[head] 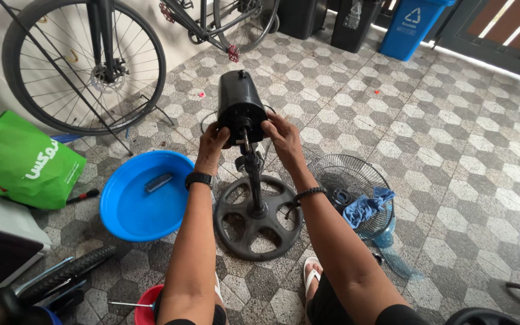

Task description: The person cleans the fan motor housing with a cloth, then uses a screwdriver to tighten screws on the fan's motor assembly. The person handles the fan parts and tools while seated on the floor.

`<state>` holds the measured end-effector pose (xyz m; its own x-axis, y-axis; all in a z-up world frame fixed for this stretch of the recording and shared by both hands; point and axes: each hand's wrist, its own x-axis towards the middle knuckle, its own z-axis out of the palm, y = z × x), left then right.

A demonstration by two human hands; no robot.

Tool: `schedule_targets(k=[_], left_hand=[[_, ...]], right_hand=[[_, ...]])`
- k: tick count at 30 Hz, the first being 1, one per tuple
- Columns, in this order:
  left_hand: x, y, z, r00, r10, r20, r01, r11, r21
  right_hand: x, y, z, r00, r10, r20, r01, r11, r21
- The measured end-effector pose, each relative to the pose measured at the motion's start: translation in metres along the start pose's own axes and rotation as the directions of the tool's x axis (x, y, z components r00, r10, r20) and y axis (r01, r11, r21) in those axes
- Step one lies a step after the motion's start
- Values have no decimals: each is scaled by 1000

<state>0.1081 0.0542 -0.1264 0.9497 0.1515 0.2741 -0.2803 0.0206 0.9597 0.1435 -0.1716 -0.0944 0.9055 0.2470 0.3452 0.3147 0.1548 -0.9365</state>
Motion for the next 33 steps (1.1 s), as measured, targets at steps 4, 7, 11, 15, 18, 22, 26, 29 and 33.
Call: schedule_targets(k=[4,7,11,15,18,22,26,29,33], left_hand=[[2,-2,2,1000,12,1,-12,1000,-16],[-1,-3,5,999,7,-32,-7,1000,1],[-9,-6,8,999,5,-49,-9,997,-73],[-12,-2,12,998,57,-30,-59,997,-43],[-18,-1,13,997,14,-73,-18,999,-45],[-14,-15,15,995,10,-104,-16,998,-59],[-4,-50,-2,997,-8,-76,9,1000,14],[-22,-82,-31,997,-71,-23,69,995,-65],[-76,-105,-49,990,-144,6,125,875,468]], right_hand=[[-2,-1,1,999,-33,-16,32,999,-34],[-2,-5,1,1000,-28,5,28,999,-27],[-7,-10,-4,997,-41,60,43,999,-30],[-14,-18,-7,993,45,108,-29,989,-148],[-20,-18,-2,995,65,74,-58,994,-87],[-18,-4,6,995,104,8,-102,987,-125],[-15,25,-14,1000,19,-21,-22,981,-193],[-43,58,-86,994,-49,-101,24,972,-233],[-153,114,-231,940,179,-290,-250,940,-231]])
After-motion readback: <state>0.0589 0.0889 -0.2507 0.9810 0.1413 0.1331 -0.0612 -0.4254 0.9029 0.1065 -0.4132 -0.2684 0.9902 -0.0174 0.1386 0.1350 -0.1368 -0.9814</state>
